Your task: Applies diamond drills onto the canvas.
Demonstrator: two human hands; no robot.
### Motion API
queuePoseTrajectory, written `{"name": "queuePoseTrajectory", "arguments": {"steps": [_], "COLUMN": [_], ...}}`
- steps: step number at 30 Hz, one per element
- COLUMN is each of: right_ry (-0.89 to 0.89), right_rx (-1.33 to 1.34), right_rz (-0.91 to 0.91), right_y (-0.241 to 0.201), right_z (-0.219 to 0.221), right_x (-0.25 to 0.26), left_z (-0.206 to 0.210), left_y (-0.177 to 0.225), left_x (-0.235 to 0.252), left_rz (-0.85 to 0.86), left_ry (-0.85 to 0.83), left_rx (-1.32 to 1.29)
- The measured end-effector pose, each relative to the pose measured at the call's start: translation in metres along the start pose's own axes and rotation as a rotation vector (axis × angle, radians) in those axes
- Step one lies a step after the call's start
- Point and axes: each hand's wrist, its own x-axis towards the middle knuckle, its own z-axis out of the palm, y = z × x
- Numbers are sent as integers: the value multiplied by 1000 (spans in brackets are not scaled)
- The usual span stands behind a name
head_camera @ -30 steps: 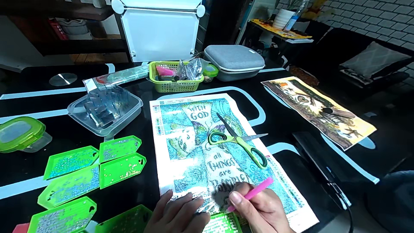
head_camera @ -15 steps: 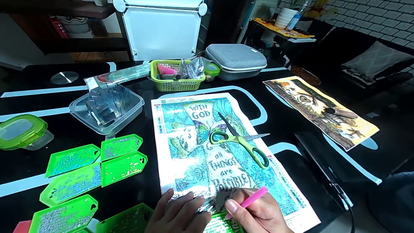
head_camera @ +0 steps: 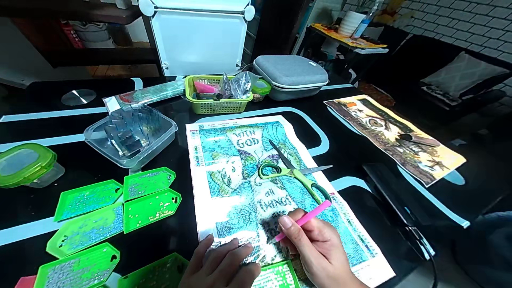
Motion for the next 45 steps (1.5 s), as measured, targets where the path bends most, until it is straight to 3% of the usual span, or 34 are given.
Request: {"name": "queuePoseTrajectory", "arguments": {"steps": [13,19,31,38,45], "right_ry": [-24,-177,-223,-44,37], "right_rx": [-56,-37,-110,46,-58], "right_rz": [-57,-162,-208,-67,-13], "right_y": [1,-7,-5,-3,1], "right_z": [0,-6,-7,-4,2], "right_x": [-1,-9,-9,-4,0], "left_z": [0,-1,0,0,0], "left_y": [0,0,0,0,0], "left_x": [0,-1,-1,-1,0], "left_rz": [5,0,0,7,11], "left_ry": [-4,-8,3,3,0], "left_rx": [12,-1,1,7,12]}}
